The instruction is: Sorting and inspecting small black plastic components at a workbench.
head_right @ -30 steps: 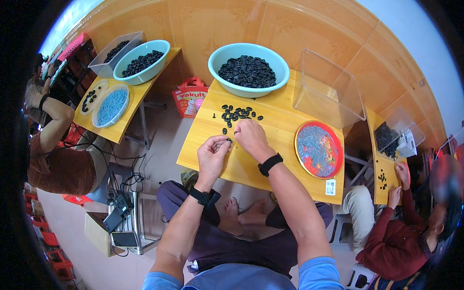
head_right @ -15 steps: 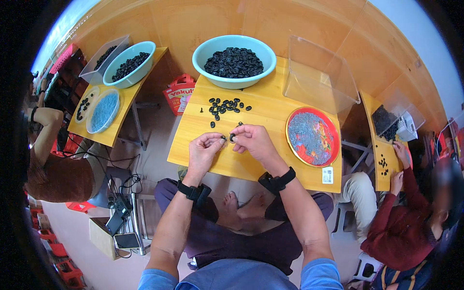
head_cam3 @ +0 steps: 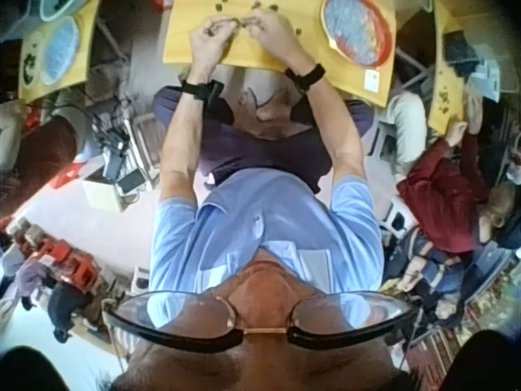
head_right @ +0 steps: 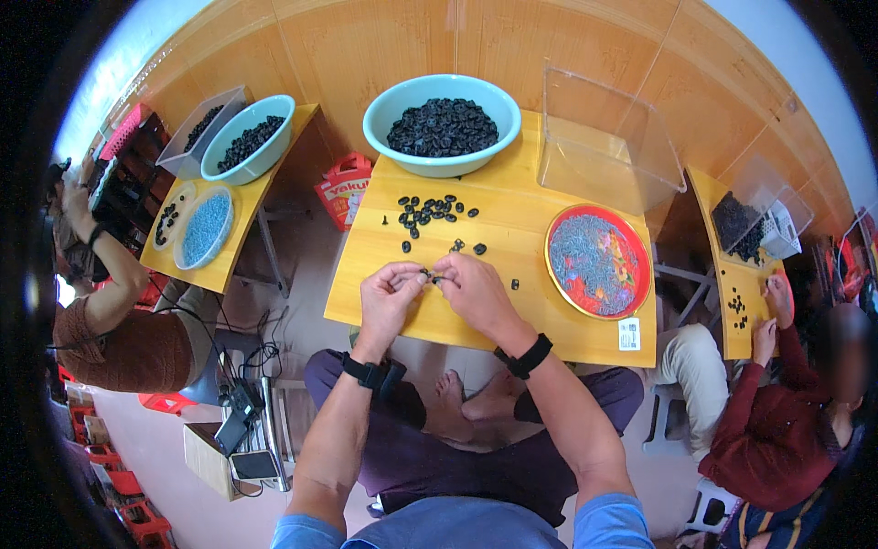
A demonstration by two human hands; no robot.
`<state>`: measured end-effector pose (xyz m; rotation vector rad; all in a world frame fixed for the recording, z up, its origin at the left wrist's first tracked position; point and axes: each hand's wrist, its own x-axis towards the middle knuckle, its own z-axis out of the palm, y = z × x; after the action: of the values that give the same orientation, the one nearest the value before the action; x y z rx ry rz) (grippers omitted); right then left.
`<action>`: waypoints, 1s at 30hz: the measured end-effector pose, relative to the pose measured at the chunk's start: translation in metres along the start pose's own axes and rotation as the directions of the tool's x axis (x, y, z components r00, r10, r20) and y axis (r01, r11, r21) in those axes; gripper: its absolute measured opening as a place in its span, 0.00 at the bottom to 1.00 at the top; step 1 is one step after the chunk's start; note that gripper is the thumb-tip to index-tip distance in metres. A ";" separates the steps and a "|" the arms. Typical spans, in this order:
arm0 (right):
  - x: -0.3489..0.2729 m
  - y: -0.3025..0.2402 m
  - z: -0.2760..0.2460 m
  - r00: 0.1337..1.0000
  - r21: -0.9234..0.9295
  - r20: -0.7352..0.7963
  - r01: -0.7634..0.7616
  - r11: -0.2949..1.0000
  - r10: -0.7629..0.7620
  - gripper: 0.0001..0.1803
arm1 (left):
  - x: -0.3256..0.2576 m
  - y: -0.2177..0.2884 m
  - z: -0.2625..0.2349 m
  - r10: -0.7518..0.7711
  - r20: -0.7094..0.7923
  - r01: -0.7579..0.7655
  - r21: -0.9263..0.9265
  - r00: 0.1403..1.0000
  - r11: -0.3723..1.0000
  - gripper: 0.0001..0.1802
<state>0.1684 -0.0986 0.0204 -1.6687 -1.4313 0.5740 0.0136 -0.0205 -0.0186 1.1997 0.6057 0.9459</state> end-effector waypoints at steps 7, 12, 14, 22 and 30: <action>-0.001 0.004 0.004 0.988 0.358 -0.008 -0.143 0.923 0.157 0.08 | -0.005 -0.001 0.000 -0.047 0.042 0.048 -0.025 0.998 0.999 0.08; -0.002 0.015 0.006 0.997 0.416 0.040 -0.081 0.906 0.071 0.08 | -0.003 0.000 0.000 -0.038 0.054 0.040 -0.028 0.998 0.999 0.09; -0.002 0.011 0.002 0.982 0.501 0.074 -0.186 0.845 0.172 0.13 | -0.001 -0.001 0.000 -0.033 0.056 0.035 -0.038 0.998 0.999 0.09; -0.005 0.014 -0.002 0.987 0.530 0.009 -0.139 0.836 0.159 0.12 | 0.000 -0.003 0.002 -0.028 0.015 0.027 0.059 0.999 0.998 0.09; -0.005 0.015 -0.003 0.986 0.552 0.014 -0.147 0.821 0.167 0.10 | -0.001 0.002 0.005 -0.050 0.010 0.047 0.186 0.999 0.981 0.10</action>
<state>0.1782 -0.1042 0.0087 -1.3191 -0.9728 0.9471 0.0169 -0.0236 -0.0156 1.3508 0.7207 0.8522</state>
